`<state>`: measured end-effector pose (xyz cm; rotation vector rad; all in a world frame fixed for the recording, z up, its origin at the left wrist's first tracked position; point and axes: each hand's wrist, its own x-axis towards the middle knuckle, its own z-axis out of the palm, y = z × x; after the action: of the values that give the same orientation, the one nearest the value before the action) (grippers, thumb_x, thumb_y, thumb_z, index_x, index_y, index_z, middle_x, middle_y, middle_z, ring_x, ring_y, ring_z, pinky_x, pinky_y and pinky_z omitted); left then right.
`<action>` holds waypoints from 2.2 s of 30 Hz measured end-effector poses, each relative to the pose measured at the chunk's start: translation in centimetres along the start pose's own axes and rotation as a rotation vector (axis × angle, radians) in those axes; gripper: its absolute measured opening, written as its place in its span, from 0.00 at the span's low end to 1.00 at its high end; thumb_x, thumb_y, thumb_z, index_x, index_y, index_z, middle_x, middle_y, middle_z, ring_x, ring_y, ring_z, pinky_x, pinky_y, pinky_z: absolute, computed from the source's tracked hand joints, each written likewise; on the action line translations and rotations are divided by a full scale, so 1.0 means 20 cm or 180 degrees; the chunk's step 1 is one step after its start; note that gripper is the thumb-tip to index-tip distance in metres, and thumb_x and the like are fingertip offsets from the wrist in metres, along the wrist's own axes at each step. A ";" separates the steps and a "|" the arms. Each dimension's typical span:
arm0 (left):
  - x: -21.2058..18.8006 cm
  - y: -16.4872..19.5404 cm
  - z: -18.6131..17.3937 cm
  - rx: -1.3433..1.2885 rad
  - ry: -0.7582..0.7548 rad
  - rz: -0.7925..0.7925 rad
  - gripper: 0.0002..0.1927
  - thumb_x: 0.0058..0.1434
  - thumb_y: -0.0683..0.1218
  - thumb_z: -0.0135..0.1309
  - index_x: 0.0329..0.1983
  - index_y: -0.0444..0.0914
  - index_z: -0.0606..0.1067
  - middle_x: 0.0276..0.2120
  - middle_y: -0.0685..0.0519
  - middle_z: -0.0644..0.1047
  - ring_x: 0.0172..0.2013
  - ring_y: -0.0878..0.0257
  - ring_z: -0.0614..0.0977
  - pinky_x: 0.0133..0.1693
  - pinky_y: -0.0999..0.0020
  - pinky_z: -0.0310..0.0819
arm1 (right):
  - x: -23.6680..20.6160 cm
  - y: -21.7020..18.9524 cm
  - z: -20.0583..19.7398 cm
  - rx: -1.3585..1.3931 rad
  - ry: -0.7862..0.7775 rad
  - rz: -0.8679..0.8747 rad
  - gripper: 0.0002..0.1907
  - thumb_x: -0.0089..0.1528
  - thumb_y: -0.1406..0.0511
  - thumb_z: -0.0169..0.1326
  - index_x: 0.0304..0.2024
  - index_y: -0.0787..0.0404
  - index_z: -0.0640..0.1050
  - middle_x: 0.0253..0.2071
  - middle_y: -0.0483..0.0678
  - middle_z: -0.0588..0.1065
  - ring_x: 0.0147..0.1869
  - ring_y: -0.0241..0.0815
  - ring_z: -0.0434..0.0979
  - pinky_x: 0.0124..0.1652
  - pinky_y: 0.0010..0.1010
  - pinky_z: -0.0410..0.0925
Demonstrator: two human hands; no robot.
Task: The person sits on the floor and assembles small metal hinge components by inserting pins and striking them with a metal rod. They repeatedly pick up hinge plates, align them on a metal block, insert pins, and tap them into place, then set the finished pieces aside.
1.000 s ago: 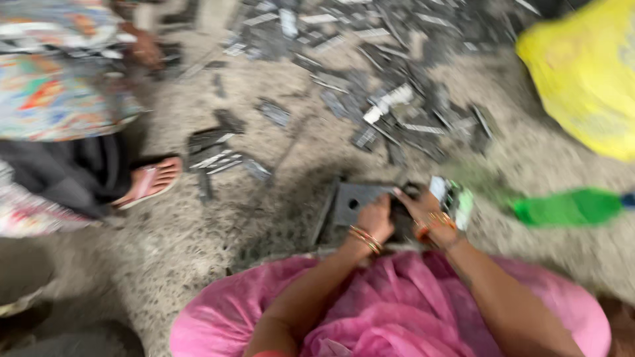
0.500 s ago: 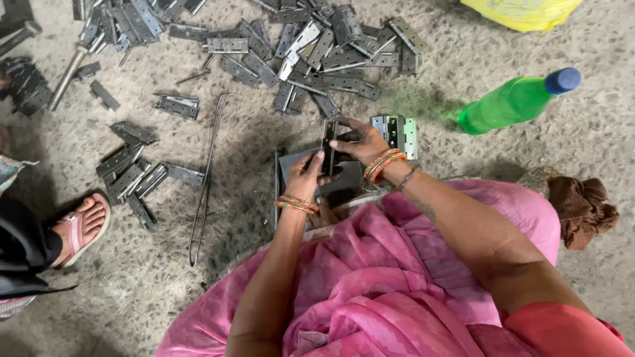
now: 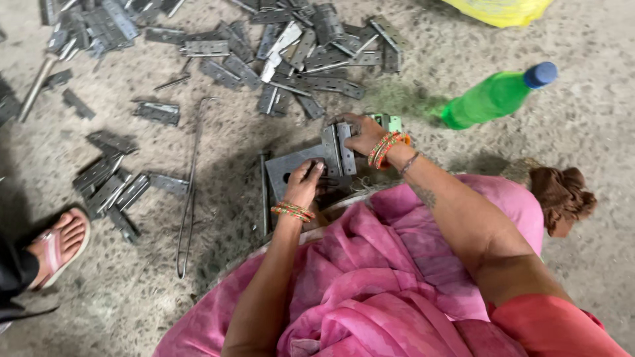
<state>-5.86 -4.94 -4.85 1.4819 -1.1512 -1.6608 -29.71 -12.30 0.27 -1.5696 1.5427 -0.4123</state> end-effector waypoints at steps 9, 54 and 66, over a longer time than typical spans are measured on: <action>-0.01 0.02 -0.03 0.0062 -0.0093 0.0418 0.11 0.71 0.45 0.52 0.47 0.34 0.80 0.36 0.53 0.83 0.33 0.68 0.83 0.37 0.72 0.78 | -0.01 0.04 -0.31 -0.1083 0.0371 -0.0047 0.35 0.53 0.71 0.55 0.63 0.46 0.74 0.41 0.63 0.80 0.46 0.61 0.81 0.47 0.46 0.75; 0.01 0.12 -0.06 -0.0094 0.0336 0.0134 0.10 0.67 0.43 0.53 0.47 0.35 0.80 0.34 0.50 0.85 0.29 0.65 0.85 0.29 0.69 0.80 | 0.44 -0.21 -0.21 -0.1334 0.0232 0.1432 0.41 0.48 0.46 0.73 0.59 0.57 0.79 0.55 0.57 0.79 0.57 0.52 0.80 0.58 0.38 0.71; 0.01 0.14 -0.04 0.0695 0.0705 0.0715 0.11 0.61 0.45 0.60 0.45 0.37 0.81 0.35 0.46 0.85 0.34 0.55 0.88 0.37 0.62 0.80 | 0.22 -0.17 -0.37 -0.1288 0.1119 0.0249 0.20 0.58 0.51 0.67 0.49 0.52 0.86 0.39 0.51 0.84 0.39 0.45 0.84 0.46 0.34 0.75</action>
<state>-5.35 -6.52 -2.37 1.5589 -1.3507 -1.2193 -32.28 -19.44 5.48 -1.8023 2.0504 -0.3603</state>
